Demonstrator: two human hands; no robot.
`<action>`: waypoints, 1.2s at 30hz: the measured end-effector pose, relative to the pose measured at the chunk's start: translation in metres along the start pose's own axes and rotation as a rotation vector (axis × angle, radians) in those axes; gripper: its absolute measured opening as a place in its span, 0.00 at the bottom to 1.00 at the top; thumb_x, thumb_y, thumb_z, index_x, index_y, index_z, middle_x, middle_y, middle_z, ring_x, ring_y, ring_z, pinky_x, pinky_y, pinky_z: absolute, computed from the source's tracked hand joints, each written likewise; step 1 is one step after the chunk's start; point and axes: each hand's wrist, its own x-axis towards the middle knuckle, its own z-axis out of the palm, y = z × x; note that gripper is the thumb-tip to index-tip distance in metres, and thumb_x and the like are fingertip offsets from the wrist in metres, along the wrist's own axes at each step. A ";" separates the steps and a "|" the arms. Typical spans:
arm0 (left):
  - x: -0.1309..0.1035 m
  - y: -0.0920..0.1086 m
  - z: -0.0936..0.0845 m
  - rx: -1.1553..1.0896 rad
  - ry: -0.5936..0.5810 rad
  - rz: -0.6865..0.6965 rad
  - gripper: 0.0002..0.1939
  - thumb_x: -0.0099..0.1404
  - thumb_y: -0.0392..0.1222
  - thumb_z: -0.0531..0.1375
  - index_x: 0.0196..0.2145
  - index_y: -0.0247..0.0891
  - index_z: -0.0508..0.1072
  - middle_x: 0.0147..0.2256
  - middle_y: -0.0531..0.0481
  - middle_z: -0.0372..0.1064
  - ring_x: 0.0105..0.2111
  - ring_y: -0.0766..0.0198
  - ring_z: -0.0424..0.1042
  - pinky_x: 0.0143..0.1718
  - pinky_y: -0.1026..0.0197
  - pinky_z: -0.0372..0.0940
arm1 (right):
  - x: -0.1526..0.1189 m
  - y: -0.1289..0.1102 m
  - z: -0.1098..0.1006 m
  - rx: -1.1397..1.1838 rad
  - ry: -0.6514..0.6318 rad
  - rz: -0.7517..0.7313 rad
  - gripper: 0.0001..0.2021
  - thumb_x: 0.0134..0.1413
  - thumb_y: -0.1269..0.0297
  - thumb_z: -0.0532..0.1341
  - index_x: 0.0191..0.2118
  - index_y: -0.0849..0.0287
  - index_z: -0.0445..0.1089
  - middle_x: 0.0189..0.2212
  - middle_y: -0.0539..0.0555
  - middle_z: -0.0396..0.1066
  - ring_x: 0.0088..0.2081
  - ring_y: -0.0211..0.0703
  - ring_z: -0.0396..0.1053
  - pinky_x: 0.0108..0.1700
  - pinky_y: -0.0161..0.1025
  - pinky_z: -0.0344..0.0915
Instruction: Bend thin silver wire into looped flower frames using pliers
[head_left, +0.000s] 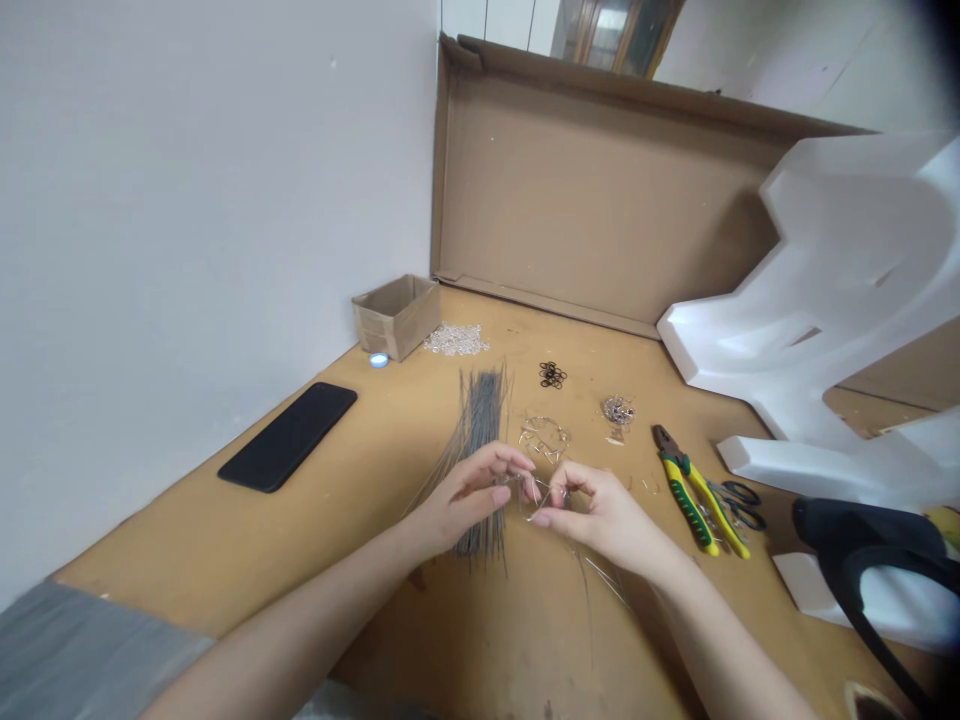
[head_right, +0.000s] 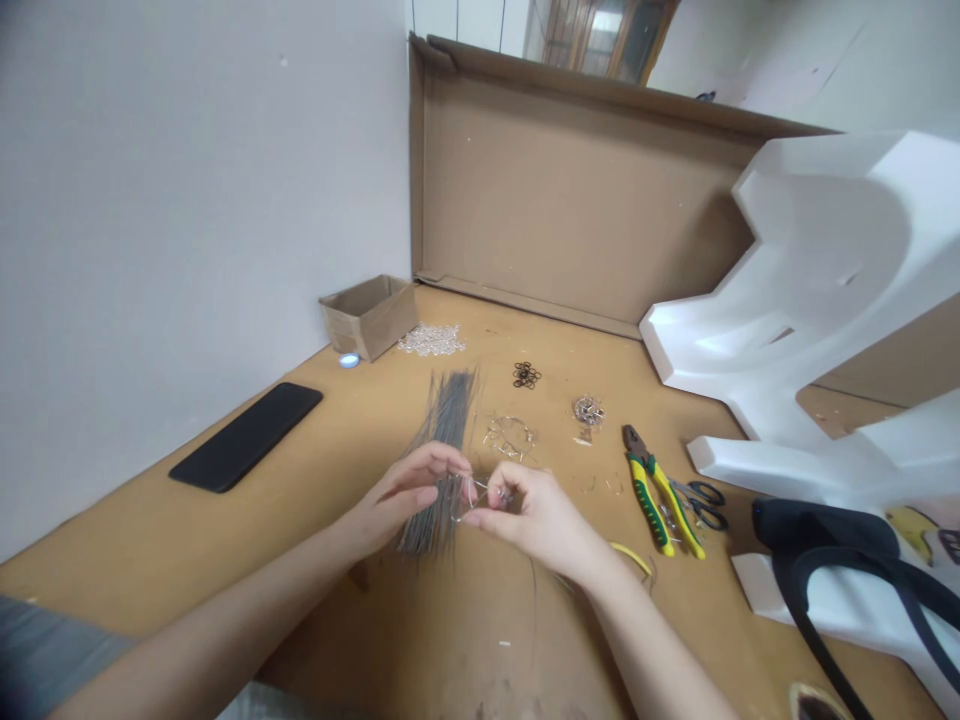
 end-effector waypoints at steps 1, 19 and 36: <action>0.000 0.000 0.001 0.031 0.021 -0.013 0.14 0.61 0.45 0.55 0.43 0.36 0.64 0.35 0.46 0.67 0.38 0.61 0.66 0.40 0.59 0.59 | 0.000 0.000 0.001 -0.038 0.015 -0.005 0.13 0.46 0.58 0.62 0.23 0.58 0.58 0.20 0.45 0.62 0.24 0.33 0.59 0.26 0.30 0.54; 0.005 0.002 -0.001 0.342 0.209 -0.153 0.07 0.60 0.42 0.56 0.32 0.35 0.68 0.29 0.52 0.67 0.33 0.67 0.65 0.38 0.64 0.58 | 0.002 0.005 0.011 0.009 0.047 -0.126 0.07 0.49 0.62 0.61 0.34 0.56 0.64 0.27 0.47 0.69 0.30 0.36 0.67 0.36 0.33 0.62; 0.005 0.001 0.003 0.311 0.206 -0.192 0.09 0.60 0.43 0.56 0.36 0.37 0.70 0.33 0.50 0.70 0.34 0.66 0.67 0.39 0.62 0.61 | 0.003 0.002 0.002 -0.001 -0.087 -0.089 0.06 0.52 0.66 0.58 0.37 0.56 0.68 0.29 0.49 0.70 0.32 0.38 0.68 0.38 0.36 0.64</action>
